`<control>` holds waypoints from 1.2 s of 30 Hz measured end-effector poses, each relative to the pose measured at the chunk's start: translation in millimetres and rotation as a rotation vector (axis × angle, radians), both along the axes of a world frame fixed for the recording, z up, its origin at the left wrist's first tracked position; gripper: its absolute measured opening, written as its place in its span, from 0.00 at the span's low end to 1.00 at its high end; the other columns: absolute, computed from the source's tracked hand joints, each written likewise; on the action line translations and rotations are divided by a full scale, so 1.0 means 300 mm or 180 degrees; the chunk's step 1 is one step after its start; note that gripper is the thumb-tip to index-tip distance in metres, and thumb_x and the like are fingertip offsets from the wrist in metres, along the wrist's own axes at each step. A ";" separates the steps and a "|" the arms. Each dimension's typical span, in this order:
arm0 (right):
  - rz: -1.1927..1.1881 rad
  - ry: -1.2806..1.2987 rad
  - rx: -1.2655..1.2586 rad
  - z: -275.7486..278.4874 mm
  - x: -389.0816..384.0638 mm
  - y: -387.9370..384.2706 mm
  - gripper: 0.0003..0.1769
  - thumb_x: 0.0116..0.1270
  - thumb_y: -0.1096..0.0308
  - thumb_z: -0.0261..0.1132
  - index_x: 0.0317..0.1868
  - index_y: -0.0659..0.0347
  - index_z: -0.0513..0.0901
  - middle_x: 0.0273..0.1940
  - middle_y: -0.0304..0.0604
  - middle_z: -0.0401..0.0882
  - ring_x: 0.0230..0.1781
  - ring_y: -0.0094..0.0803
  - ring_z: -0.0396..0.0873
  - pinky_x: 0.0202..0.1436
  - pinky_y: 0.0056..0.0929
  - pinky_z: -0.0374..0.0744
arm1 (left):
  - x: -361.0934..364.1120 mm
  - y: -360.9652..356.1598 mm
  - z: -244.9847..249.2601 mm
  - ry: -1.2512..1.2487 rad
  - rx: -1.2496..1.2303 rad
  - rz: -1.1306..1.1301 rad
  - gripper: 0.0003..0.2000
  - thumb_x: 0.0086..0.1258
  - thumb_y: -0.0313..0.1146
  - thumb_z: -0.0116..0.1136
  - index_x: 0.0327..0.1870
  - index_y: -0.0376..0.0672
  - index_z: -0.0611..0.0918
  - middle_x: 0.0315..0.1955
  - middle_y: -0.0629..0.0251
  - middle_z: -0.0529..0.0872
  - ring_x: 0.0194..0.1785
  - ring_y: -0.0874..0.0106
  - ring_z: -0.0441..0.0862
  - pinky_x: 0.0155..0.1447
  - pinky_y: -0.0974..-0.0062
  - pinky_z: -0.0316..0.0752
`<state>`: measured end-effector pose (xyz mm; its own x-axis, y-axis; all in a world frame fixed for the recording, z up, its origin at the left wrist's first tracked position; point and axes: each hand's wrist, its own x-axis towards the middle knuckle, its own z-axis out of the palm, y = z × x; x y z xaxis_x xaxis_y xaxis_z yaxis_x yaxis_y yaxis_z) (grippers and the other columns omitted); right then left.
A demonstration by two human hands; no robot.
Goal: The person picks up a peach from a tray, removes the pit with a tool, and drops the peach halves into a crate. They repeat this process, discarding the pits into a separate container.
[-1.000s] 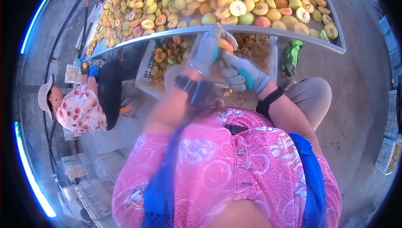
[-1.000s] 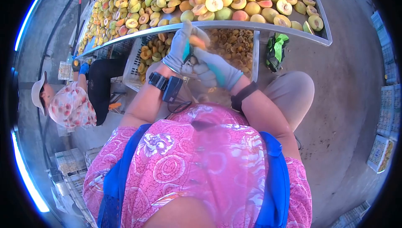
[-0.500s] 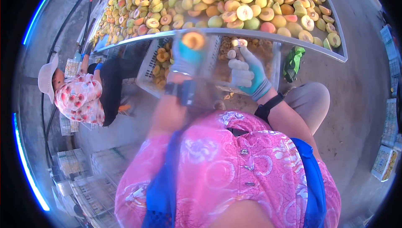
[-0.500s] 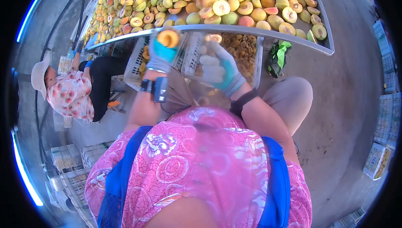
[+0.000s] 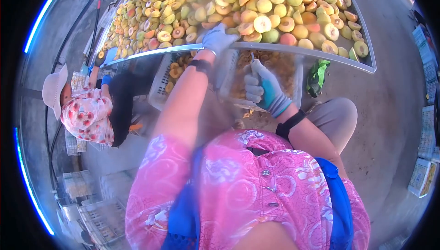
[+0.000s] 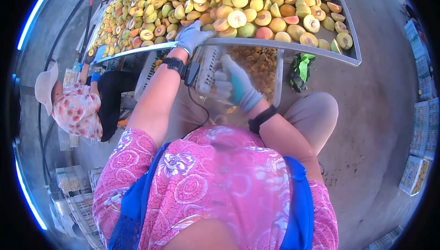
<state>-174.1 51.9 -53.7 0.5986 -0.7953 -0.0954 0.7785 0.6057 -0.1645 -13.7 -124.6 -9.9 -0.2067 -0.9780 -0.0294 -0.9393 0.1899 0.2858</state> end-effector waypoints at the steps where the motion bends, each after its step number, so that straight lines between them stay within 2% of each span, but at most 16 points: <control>1: -0.0004 -0.0002 0.0003 0.013 0.000 0.004 0.21 0.77 0.46 0.49 0.44 0.55 0.76 0.21 0.28 0.63 0.11 0.17 0.59 0.11 0.22 0.61 | -0.006 -0.006 0.006 0.0007 0.0276 0.0091 0.35 0.59 0.57 0.63 0.60 0.38 0.74 0.53 0.49 0.81 0.57 0.57 0.79 0.62 0.62 0.71; 3: -0.0122 0.0456 0.0038 0.040 0.001 0.010 0.19 0.75 0.44 0.53 0.44 0.51 0.69 0.20 0.26 0.60 0.11 0.18 0.56 0.12 0.19 0.54 | 0.020 -0.007 -0.032 0.0319 0.0143 0.0145 0.33 0.59 0.53 0.65 0.60 0.38 0.74 0.53 0.50 0.81 0.56 0.58 0.80 0.61 0.64 0.72; 5: -0.0159 0.0571 -0.0060 0.035 0.002 0.005 0.19 0.75 0.44 0.53 0.44 0.52 0.70 0.21 0.26 0.60 0.11 0.17 0.55 0.13 0.19 0.54 | 0.030 -0.002 -0.037 0.0616 -0.0014 0.0185 0.31 0.60 0.49 0.66 0.59 0.38 0.74 0.52 0.50 0.81 0.56 0.59 0.81 0.59 0.66 0.73; 7: -0.0202 0.0675 -0.0135 0.031 0.006 0.002 0.19 0.75 0.44 0.53 0.44 0.52 0.70 0.21 0.26 0.60 0.12 0.17 0.55 0.13 0.19 0.55 | 0.036 0.047 -0.040 0.3286 0.0150 0.0227 0.24 0.63 0.37 0.65 0.58 0.39 0.74 0.51 0.53 0.81 0.54 0.60 0.81 0.59 0.67 0.76; 8: -0.0250 0.0849 -0.0244 0.033 0.008 0.000 0.19 0.75 0.45 0.53 0.45 0.53 0.71 0.22 0.27 0.61 0.12 0.17 0.56 0.13 0.19 0.56 | 0.044 0.068 -0.045 0.3276 0.0154 0.0239 0.24 0.63 0.37 0.65 0.58 0.39 0.74 0.51 0.53 0.81 0.54 0.60 0.81 0.59 0.67 0.76; 10: -0.0288 0.1022 -0.0350 0.049 0.011 0.003 0.19 0.75 0.45 0.54 0.45 0.53 0.73 0.23 0.27 0.63 0.12 0.17 0.57 0.13 0.19 0.57 | 0.058 0.111 -0.054 0.4519 0.0273 -0.0275 0.19 0.65 0.28 0.60 0.57 0.38 0.73 0.50 0.54 0.81 0.54 0.58 0.81 0.60 0.61 0.78; 11: -0.0507 0.1541 -0.0530 0.071 0.014 0.009 0.20 0.75 0.46 0.54 0.47 0.55 0.74 0.25 0.28 0.66 0.16 0.17 0.61 0.17 0.19 0.61 | 0.041 0.161 -0.024 0.5841 0.0993 -0.0032 0.17 0.68 0.28 0.56 0.57 0.35 0.72 0.50 0.52 0.81 0.53 0.56 0.81 0.61 0.54 0.78; 14: -0.0734 0.2424 -0.0897 0.072 0.008 0.006 0.20 0.75 0.47 0.54 0.50 0.56 0.76 0.30 0.32 0.72 0.24 0.19 0.68 0.27 0.20 0.70 | 0.022 0.244 -0.025 0.6399 0.1555 0.0085 0.17 0.70 0.31 0.53 0.57 0.33 0.72 0.51 0.51 0.80 0.54 0.54 0.81 0.61 0.53 0.79; 15: -0.0738 0.2787 -0.1091 0.070 0.003 0.003 0.20 0.75 0.48 0.54 0.51 0.57 0.76 0.32 0.34 0.74 0.29 0.19 0.71 0.33 0.21 0.73 | 0.000 0.276 -0.007 0.6170 0.1581 0.0154 0.17 0.67 0.35 0.58 0.54 0.39 0.75 0.45 0.57 0.82 0.50 0.62 0.82 0.54 0.62 0.80; 19: -0.0406 0.3121 -0.0964 0.089 -0.010 0.010 0.20 0.75 0.51 0.54 0.52 0.59 0.77 0.35 0.37 0.76 0.35 0.20 0.71 0.41 0.24 0.74 | -0.039 0.395 0.034 0.6173 0.2212 0.0057 0.17 0.71 0.40 0.53 0.56 0.40 0.75 0.46 0.59 0.82 0.49 0.66 0.81 0.52 0.65 0.80; 21: -0.0977 0.3338 -0.1467 0.073 0.002 0.006 0.19 0.76 0.52 0.54 0.49 0.61 0.77 0.34 0.39 0.77 0.34 0.23 0.72 0.40 0.26 0.74 | -0.056 0.419 0.000 0.4850 0.0860 -0.0350 0.18 0.77 0.45 0.45 0.56 0.42 0.75 0.46 0.63 0.82 0.47 0.71 0.80 0.48 0.71 0.78; 22: -0.0974 0.3344 -0.1458 0.071 0.003 0.005 0.19 0.76 0.52 0.54 0.49 0.61 0.77 0.34 0.39 0.77 0.34 0.23 0.72 0.40 0.26 0.74 | -0.063 0.419 -0.008 0.4855 0.0870 -0.0347 0.18 0.77 0.45 0.45 0.56 0.42 0.75 0.46 0.63 0.82 0.47 0.71 0.80 0.48 0.71 0.78; 24: -0.0994 0.3351 -0.1389 0.084 0.005 0.008 0.19 0.76 0.53 0.54 0.47 0.63 0.77 0.33 0.39 0.77 0.34 0.25 0.72 0.40 0.28 0.74 | -0.077 0.426 -0.002 0.5765 0.1446 0.0342 0.20 0.77 0.44 0.45 0.57 0.36 0.76 0.52 0.59 0.82 0.54 0.65 0.80 0.63 0.66 0.73; 28: -0.0974 0.3302 -0.1331 0.089 0.006 0.001 0.19 0.76 0.53 0.54 0.44 0.63 0.78 0.33 0.39 0.77 0.34 0.24 0.71 0.40 0.28 0.74 | -0.077 0.416 -0.040 0.5651 0.1489 0.0142 0.22 0.78 0.46 0.42 0.58 0.36 0.76 0.51 0.60 0.82 0.56 0.67 0.78 0.65 0.68 0.71; 31: -0.0911 0.3280 -0.1307 0.083 0.003 0.001 0.18 0.76 0.53 0.55 0.45 0.61 0.77 0.31 0.36 0.75 0.28 0.22 0.70 0.33 0.25 0.72 | -0.089 0.417 -0.052 0.5639 0.1453 0.0157 0.22 0.79 0.46 0.40 0.58 0.35 0.76 0.51 0.60 0.82 0.56 0.68 0.77 0.65 0.69 0.70; 36: -0.0644 0.2637 -0.1150 0.121 -0.010 0.023 0.16 0.76 0.52 0.54 0.47 0.56 0.75 0.26 0.32 0.71 0.18 0.17 0.65 0.17 0.18 0.63 | -0.124 0.452 -0.026 0.5505 0.1353 0.0455 0.23 0.79 0.50 0.37 0.54 0.40 0.77 0.44 0.62 0.83 0.46 0.69 0.80 0.53 0.70 0.77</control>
<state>-177.0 58.9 -17.3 0.2965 -0.9421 -0.1568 0.4132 0.2745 -0.8683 -50.8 11.1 -17.6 -0.1955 -0.9730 -0.1224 0.4517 -0.2001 0.8695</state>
